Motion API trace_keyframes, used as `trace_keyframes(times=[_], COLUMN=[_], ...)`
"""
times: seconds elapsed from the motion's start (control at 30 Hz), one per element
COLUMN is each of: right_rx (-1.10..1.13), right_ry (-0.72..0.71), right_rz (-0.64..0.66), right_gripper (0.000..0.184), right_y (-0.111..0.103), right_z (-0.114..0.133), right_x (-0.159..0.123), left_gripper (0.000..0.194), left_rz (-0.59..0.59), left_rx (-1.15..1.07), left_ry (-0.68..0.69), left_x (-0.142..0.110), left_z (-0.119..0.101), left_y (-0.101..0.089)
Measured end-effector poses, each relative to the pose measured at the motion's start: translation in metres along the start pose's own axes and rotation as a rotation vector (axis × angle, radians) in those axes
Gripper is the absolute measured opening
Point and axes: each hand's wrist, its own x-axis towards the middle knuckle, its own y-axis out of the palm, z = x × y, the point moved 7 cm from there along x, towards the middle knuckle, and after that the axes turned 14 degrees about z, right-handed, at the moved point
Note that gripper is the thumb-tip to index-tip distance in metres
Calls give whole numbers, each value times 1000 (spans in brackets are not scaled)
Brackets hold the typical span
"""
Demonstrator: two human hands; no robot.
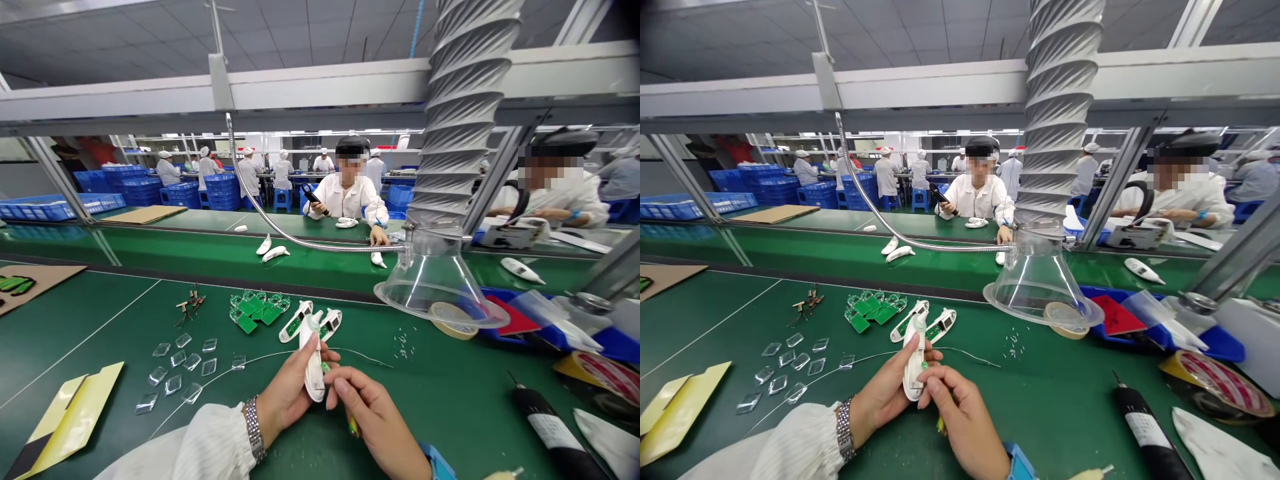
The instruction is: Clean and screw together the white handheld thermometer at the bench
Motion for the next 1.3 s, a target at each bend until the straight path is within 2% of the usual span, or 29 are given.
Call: trace_keyframes(times=[0.07,0.2,0.33,0.47,0.57,0.7,0.83,1.0,1.1,1.2,1.3], right_rx=[-139,-344,-406,-256,-84,22,38,157,169,35,-370], right_ry=[-17,-73,-86,-62,-3,18,18,-58,-72,-73,-118], right_rz=[41,56,36,25,26,-25,-46,-60,-66,-90,-141], right_gripper=[37,30,23,16,20,27,30,32,31,23,18], right_y=[5,10,10,10,11,8,3,-10,-14,-15,-13], right_z=[2,5,5,3,-7,-17,-17,-1,1,-1,5], right_x=[-1,-3,-2,1,4,7,6,2,1,0,-4], left_gripper=[33,29,24,23,23,17,18,19,15,13,14], left_rz=[-37,1,65,157,202,192,167,179,141,118,102], left_rx=[-12,36,-17,-90,-117,-126,-155,-47,-23,-21,1], left_ry=[4,-25,-84,-98,-99,-132,-157,-63,-30,-35,-40], left_x=[-1,-1,-2,-5,-8,-9,-5,0,1,0,-3], left_z=[-1,-1,6,9,11,20,24,12,8,9,8], left_y=[-3,0,5,13,18,18,13,10,6,6,8])
